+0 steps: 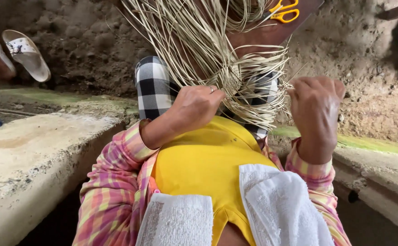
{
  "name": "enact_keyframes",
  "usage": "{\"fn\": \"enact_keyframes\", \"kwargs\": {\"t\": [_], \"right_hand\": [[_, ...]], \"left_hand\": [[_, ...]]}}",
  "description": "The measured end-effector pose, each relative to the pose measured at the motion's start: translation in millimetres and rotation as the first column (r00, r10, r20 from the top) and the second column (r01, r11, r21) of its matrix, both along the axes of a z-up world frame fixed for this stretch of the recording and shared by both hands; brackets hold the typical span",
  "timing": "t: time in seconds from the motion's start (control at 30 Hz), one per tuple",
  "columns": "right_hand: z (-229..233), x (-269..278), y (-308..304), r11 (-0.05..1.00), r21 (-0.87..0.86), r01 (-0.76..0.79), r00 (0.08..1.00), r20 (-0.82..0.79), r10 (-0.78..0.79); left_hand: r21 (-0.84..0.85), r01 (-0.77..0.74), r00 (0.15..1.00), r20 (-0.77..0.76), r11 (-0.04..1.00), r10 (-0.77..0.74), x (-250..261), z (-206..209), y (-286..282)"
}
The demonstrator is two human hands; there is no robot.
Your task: The person is weaving dried plant fibers together to create a braided strip or mat.
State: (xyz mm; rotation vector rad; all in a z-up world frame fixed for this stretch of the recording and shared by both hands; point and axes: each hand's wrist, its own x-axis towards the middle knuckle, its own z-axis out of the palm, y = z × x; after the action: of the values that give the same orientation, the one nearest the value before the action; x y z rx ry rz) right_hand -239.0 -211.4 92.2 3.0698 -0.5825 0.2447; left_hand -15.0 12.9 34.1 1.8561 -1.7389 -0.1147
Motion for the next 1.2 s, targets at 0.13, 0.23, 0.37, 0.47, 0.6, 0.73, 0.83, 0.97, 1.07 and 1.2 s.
{"fn": "enact_keyframes", "kwargs": {"t": [0.13,0.23,0.37,0.47,0.6,0.73,0.83,0.97,1.07,1.2], "right_hand": [[41.7,51.9,59.3,0.972,0.097,-0.213,0.973,0.109,0.202],[7.0,64.7,73.4,0.912,0.267,-0.311,0.934,0.261,0.243],[-21.1,58.7,64.6,0.859,0.432,-0.273,0.944,0.29,0.155],[-14.4,64.3,58.4,0.887,0.41,-0.211,0.954,0.283,0.097],[13.5,80.1,61.2,0.922,0.36,-0.143,0.957,0.288,0.036],[-16.4,89.7,57.9,0.922,0.343,-0.178,0.952,0.297,0.074],[-12.3,98.2,63.9,0.923,0.339,-0.179,0.965,0.241,0.099],[-2.0,101.8,64.7,0.909,0.377,-0.177,0.967,0.237,0.09],[5.3,100.1,63.5,0.918,0.379,-0.122,0.978,0.202,0.046],[9.2,105.0,59.4,0.888,0.444,-0.117,0.967,0.256,-0.001]], "left_hand": [[-0.019,-0.002,1.0,-0.031,1.0,0.001,-6.8,-18.1,-8.2],[-0.077,0.013,0.993,-0.114,0.997,-0.022,0.1,21.6,-16.3],[-0.061,-0.025,0.994,-0.107,0.998,0.018,29.6,-18.7,-11.4],[-0.15,-0.133,0.985,0.093,0.98,0.148,91.7,-46.5,-5.3],[-0.187,-0.421,0.74,0.496,0.888,0.455,165.4,-47.1,0.7],[-0.441,-0.464,0.551,0.536,0.768,0.64,182.4,-68.2,-23.6],[-0.387,-0.371,0.816,0.298,0.844,0.495,168.0,-81.1,-37.4],[-0.354,-0.441,0.846,0.145,0.825,0.514,201.1,-105.2,-35.0],[-0.281,-0.467,0.829,0.193,0.839,0.526,229.4,-118.0,-29.4],[-0.344,-0.4,0.863,0.171,0.849,0.476,230.2,-92.4,-26.8]]}}
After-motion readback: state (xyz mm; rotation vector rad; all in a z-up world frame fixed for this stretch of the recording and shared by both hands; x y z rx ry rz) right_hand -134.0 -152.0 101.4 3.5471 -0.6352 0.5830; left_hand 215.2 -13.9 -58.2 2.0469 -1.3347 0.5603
